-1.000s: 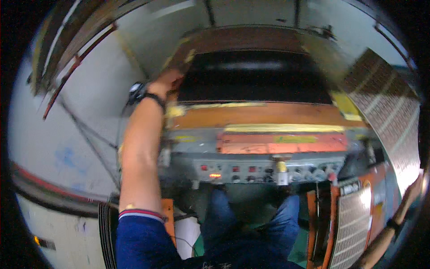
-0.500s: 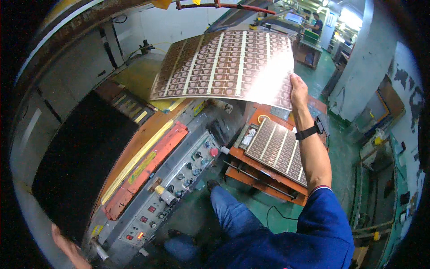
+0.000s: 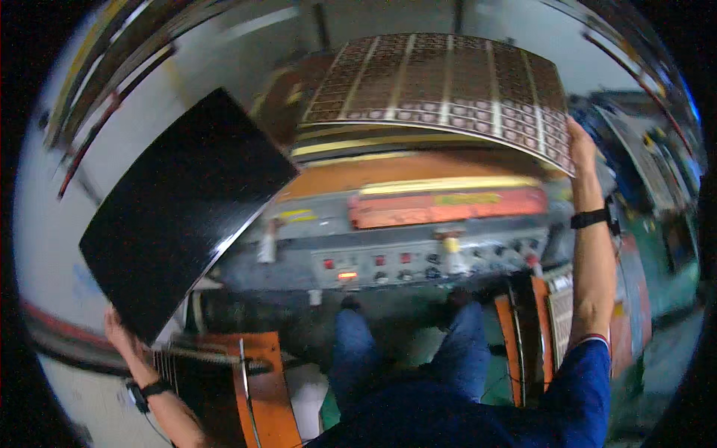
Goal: Operates an industrial printing press by loading panels and inspecting printed output sheets.
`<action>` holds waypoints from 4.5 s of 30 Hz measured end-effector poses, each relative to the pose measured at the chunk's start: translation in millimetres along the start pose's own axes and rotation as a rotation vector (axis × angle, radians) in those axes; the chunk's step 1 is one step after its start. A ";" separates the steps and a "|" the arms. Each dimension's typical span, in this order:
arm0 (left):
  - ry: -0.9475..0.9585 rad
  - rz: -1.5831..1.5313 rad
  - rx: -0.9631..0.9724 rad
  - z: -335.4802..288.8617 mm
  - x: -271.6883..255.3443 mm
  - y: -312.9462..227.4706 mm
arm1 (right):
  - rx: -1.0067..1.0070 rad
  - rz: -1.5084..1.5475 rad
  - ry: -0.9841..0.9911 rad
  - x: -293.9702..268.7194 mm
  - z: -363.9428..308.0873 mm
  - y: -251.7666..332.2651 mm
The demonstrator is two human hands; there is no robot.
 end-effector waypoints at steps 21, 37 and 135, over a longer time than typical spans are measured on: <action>-0.105 -0.080 -0.013 19.7 -18.5 -18.0 | -0.290 -0.925 0.529 7.3 157.8 -152.4; -0.063 -0.127 -0.086 19.5 -17.7 -19.2 | -0.310 -1.035 0.590 8.3 166.8 -152.3; -0.303 0.214 -0.287 -283.6 -154.3 3.4 | -0.183 0.343 1.162 399.2 -406.1 -15.1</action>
Point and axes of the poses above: each hand's wrist, its own z-axis towards the middle knuckle, its own x-axis out of the palm, y = z × x, the point moved 3 cm from there along z, towards the middle knuckle, and after that the axes turned 13 degrees about -x, right-handed, at the moved point
